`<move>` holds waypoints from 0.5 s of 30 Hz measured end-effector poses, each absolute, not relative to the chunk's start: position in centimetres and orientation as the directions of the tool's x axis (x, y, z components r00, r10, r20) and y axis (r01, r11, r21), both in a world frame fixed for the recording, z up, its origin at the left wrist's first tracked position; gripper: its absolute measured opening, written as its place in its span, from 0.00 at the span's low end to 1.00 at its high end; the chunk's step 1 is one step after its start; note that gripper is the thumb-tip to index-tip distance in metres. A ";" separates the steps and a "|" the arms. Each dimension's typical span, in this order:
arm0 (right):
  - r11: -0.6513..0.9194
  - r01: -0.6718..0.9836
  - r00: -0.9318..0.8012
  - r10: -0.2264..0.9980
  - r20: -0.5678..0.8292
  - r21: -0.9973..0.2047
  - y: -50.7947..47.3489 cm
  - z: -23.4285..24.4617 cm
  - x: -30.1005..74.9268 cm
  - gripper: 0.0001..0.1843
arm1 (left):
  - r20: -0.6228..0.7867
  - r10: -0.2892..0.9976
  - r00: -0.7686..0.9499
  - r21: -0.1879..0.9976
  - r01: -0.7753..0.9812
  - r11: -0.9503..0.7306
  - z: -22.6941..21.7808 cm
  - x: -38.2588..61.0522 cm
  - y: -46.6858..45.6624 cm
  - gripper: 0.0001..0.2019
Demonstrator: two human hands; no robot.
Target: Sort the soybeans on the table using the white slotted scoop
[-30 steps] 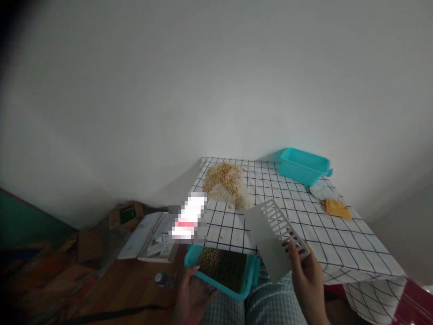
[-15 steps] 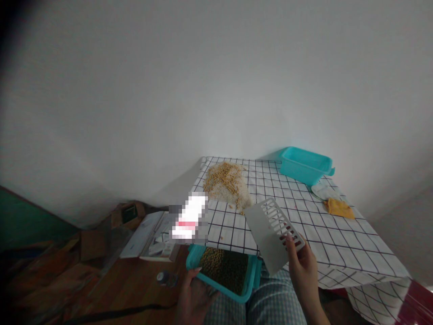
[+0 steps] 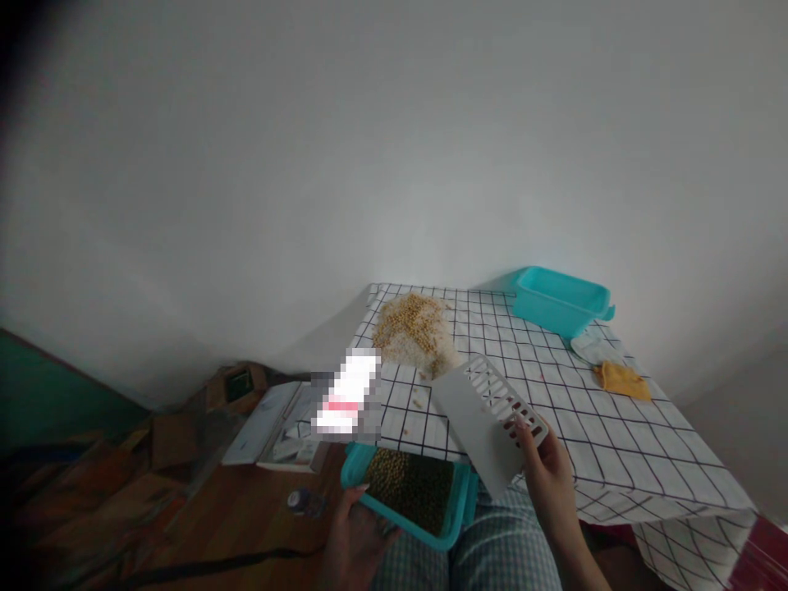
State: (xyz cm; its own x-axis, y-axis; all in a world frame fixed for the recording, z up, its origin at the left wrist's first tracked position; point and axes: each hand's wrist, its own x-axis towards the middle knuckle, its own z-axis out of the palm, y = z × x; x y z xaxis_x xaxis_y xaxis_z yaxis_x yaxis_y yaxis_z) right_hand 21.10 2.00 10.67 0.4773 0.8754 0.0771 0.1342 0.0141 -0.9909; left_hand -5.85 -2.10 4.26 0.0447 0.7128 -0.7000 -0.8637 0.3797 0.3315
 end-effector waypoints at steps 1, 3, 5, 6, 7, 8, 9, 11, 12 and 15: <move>-0.001 0.109 0.476 0.878 0.052 -0.994 2.2 10.8 21.2 0.21 | -0.694 0.718 0.050 0.328 -0.866 0.378 4.2 -5.9 -2.1 0.14; -0.022 0.067 0.449 0.894 0.010 -0.998 2.8 11.0 21.4 0.24 | -0.691 0.720 0.065 0.314 -0.871 0.379 4.2 -6.0 -2.1 0.13; -0.023 0.042 0.398 0.917 -0.004 -0.999 3.7 11.1 21.5 0.24 | -0.688 0.722 0.076 0.307 -0.871 0.384 4.1 -6.1 -2.2 0.13; -0.020 0.039 0.368 0.930 -0.004 -0.999 4.2 11.2 21.5 0.24 | -0.688 0.723 0.070 0.315 -0.868 0.384 4.0 -6.2 -2.3 0.13; -0.013 0.039 0.335 0.942 0.001 -0.999 4.8 11.3 21.5 0.23 | -0.685 0.726 0.061 0.330 -0.863 0.383 3.9 -6.3 -2.3 0.13; -0.006 0.042 0.299 0.954 0.007 -0.999 5.4 11.4 21.3 0.22 | -0.677 0.734 0.054 0.350 -0.854 0.385 3.9 -6.4 -2.4 0.13; 0.000 0.046 0.264 0.964 0.012 -0.999 6.0 11.5 21.2 0.22 | -0.669 0.742 0.048 0.369 -0.845 0.387 3.9 -6.5 -2.4 0.14; 0.007 0.050 0.204 0.979 0.018 -0.999 7.4 11.8 20.6 0.22 | -0.660 0.751 0.039 0.398 -0.829 0.392 4.0 -6.8 -2.3 0.16; 0.007 0.051 0.179 0.984 0.016 -0.999 8.1 12.1 20.3 0.22 | -0.664 0.747 0.026 0.412 -0.821 0.394 4.1 -6.9 -2.2 0.16; -0.003 0.049 0.096 0.995 0.002 -0.999 10.1 12.7 19.0 0.22 | -0.694 0.719 -0.020 0.439 -0.804 0.401 4.5 -7.2 -2.1 0.14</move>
State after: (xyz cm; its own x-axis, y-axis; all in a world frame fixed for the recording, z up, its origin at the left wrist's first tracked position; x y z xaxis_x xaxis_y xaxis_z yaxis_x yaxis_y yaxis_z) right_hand 19.01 10.12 12.73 0.0956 0.9954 0.0018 0.0487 -0.0029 -0.9988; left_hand -7.22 -2.11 4.47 -0.0202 0.7195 -0.6942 -0.8042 0.4009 0.4389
